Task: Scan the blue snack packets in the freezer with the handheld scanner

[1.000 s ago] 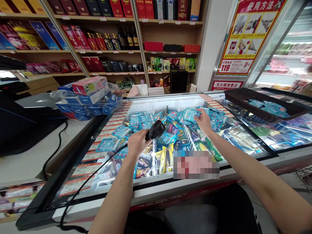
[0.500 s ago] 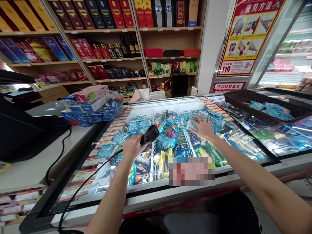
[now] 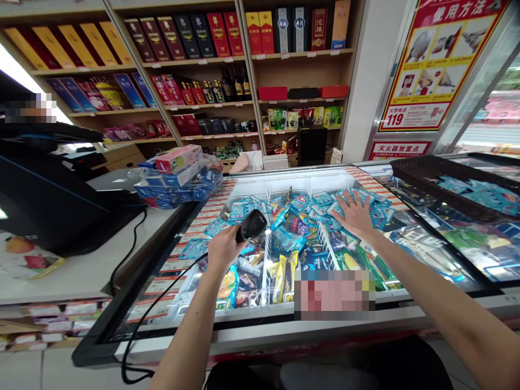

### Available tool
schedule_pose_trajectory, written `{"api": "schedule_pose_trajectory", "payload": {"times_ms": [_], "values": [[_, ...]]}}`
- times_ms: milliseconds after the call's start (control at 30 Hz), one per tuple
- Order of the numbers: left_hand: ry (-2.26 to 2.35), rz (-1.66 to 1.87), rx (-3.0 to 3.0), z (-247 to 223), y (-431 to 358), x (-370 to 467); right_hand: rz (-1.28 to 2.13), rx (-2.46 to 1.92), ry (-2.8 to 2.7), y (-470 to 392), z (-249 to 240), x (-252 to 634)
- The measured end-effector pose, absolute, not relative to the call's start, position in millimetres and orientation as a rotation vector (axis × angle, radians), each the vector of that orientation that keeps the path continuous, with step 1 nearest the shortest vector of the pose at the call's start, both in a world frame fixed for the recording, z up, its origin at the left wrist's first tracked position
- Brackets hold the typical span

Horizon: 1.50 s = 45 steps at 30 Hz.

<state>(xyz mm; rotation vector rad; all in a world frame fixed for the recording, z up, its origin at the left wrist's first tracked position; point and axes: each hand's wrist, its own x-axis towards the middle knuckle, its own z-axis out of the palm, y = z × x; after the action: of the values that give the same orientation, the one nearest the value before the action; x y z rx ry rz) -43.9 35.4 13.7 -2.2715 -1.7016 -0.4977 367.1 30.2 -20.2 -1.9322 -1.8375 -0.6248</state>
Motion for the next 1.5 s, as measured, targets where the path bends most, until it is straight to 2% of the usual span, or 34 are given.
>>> {"api": "schedule_pose_trajectory", "payload": {"times_ms": [167, 467, 767, 933, 1033, 1167, 1500], "values": [[-1.891, -0.532, -2.088, 16.6, 43.0, -64.4, -0.509, -1.676, -2.068, 46.6, -4.0, 313.1], [-2.018, -0.679, -1.823, 3.1, 48.9, -95.2, 0.051, -1.383, -2.386, 109.2, -4.3, 192.9], [-2.08, -0.68, -1.818, 1.9, 53.2, -113.9, 0.279, -1.452, -2.242, 184.4, -2.0, 118.0], [-2.095, -0.707, -1.826, 3.3, 52.2, -114.8, 0.425, -1.455, -2.342, 208.5, 3.0, 88.0], [-2.102, -0.709, -1.807, 3.8, 51.9, -113.1, 0.467, -1.462, -2.455, 211.4, 1.7, 79.9], [-2.091, -0.72, -1.811, 3.4, 51.4, -109.4, 0.355, -1.42, -2.474, 199.5, -6.6, 91.0], [-2.011, -0.754, -1.877, 2.5, 45.7, -89.2, 0.289, -1.513, -2.397, 114.8, -15.0, 158.4]]}}
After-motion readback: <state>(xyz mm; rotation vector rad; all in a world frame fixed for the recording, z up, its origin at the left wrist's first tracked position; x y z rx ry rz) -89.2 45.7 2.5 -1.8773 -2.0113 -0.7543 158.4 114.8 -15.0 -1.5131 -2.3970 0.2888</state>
